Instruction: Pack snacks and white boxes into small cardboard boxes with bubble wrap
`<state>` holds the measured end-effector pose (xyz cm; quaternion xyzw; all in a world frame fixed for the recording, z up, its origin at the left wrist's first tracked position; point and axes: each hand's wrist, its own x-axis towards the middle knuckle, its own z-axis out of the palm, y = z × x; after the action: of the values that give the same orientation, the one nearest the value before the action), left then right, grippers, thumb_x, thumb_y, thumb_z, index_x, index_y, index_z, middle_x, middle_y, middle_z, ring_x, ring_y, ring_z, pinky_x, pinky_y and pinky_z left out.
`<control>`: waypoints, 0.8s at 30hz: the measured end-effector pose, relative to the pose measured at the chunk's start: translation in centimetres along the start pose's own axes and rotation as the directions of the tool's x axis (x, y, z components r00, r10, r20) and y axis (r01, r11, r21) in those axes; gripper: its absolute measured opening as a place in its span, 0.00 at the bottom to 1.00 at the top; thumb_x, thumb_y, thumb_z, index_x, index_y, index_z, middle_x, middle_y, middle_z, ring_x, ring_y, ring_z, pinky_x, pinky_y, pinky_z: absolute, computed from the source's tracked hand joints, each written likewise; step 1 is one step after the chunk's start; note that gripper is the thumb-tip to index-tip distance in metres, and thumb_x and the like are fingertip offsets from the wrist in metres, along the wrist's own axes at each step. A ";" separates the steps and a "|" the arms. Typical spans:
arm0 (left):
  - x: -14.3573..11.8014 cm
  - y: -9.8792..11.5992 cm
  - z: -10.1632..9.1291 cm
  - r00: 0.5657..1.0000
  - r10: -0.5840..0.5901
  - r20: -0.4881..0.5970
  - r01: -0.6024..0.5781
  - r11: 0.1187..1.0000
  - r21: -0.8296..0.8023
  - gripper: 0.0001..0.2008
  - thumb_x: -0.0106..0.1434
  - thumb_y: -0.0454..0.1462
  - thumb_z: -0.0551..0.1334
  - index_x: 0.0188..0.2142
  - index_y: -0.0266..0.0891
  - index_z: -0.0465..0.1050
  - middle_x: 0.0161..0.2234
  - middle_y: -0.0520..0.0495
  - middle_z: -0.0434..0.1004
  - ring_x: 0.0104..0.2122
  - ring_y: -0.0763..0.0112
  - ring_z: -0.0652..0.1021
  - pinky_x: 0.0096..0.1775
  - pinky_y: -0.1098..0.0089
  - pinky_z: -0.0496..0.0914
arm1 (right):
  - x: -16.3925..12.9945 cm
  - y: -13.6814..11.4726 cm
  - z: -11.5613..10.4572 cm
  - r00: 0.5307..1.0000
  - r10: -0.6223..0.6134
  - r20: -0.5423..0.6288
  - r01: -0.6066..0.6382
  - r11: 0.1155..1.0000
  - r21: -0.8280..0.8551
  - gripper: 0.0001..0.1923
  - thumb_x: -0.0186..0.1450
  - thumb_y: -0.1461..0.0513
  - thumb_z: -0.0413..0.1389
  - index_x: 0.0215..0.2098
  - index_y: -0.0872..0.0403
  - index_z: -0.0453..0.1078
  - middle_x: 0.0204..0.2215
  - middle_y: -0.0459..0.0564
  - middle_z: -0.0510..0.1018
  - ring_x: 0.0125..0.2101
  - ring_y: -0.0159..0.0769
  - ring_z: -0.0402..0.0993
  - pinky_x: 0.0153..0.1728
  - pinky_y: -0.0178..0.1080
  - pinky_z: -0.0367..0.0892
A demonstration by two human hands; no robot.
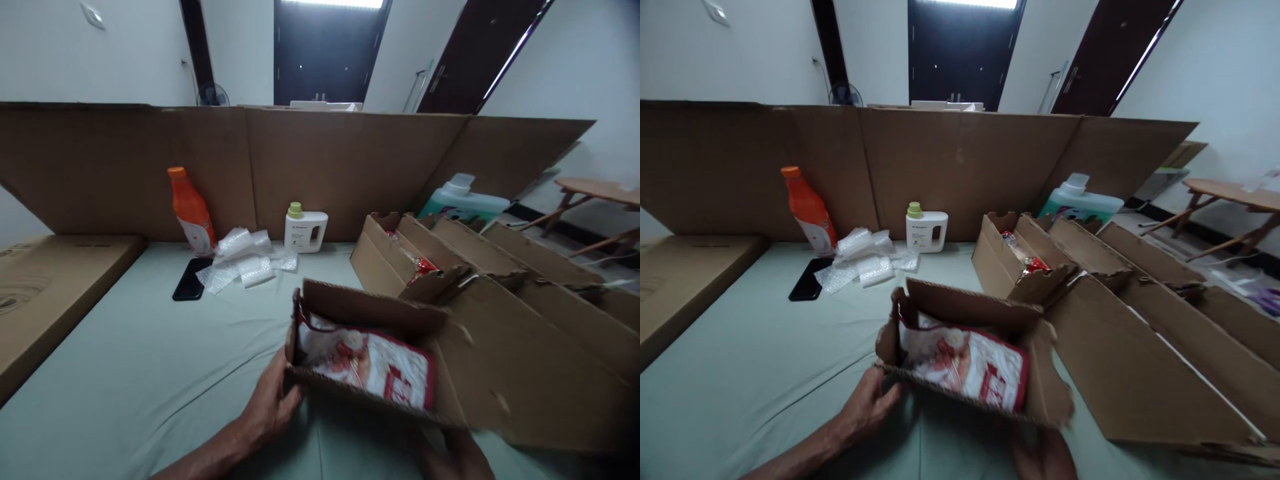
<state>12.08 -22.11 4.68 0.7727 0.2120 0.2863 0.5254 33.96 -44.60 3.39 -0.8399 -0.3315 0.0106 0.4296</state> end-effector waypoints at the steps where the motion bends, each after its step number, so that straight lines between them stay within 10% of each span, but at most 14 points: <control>1: 1.1 -0.3 -0.6 0.998 -0.023 -0.062 0.022 1.000 -0.004 0.27 0.64 0.39 0.59 0.63 0.40 0.64 0.56 0.38 0.75 0.54 0.53 0.75 0.56 0.54 0.70 | 2.5 -0.9 1.0 0.998 -0.024 0.058 0.022 0.999 0.040 0.22 0.56 0.48 0.58 0.43 0.51 0.78 0.37 0.55 0.84 0.43 0.56 0.80 0.41 0.49 0.77; 8: 10.0 -3.6 -5.1 0.968 -0.042 -0.249 0.057 0.997 0.052 0.32 0.63 0.35 0.56 0.66 0.38 0.56 0.61 0.38 0.69 0.59 0.57 0.71 0.56 0.56 0.69 | 16.0 -6.6 11.0 0.961 -0.130 0.243 0.078 0.974 0.214 0.26 0.56 0.48 0.57 0.45 0.57 0.70 0.40 0.59 0.82 0.39 0.48 0.79 0.41 0.47 0.73; 16: 8.4 -6.3 -10.8 0.942 0.008 -0.335 0.093 0.954 0.284 0.24 0.59 0.36 0.61 0.57 0.38 0.71 0.56 0.36 0.74 0.57 0.54 0.73 0.60 0.50 0.66 | 15.2 -3.4 14.2 0.975 -0.124 0.186 0.091 0.980 0.177 0.25 0.59 0.45 0.56 0.45 0.54 0.69 0.40 0.56 0.82 0.41 0.50 0.79 0.41 0.46 0.74; 24: 19.5 -7.9 -19.5 0.832 0.033 -0.554 0.198 0.915 0.352 0.28 0.51 0.31 0.67 0.54 0.38 0.73 0.65 0.37 0.63 0.67 0.45 0.57 0.67 0.44 0.47 | 16.2 -2.9 14.2 0.949 -0.158 0.274 0.118 0.980 0.157 0.24 0.60 0.46 0.56 0.47 0.52 0.70 0.43 0.55 0.83 0.43 0.49 0.81 0.42 0.44 0.76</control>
<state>13.45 6.48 7.18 0.7373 0.4409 0.4235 0.2874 40.74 -24.09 0.93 -0.7723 -0.4465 0.1246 0.4343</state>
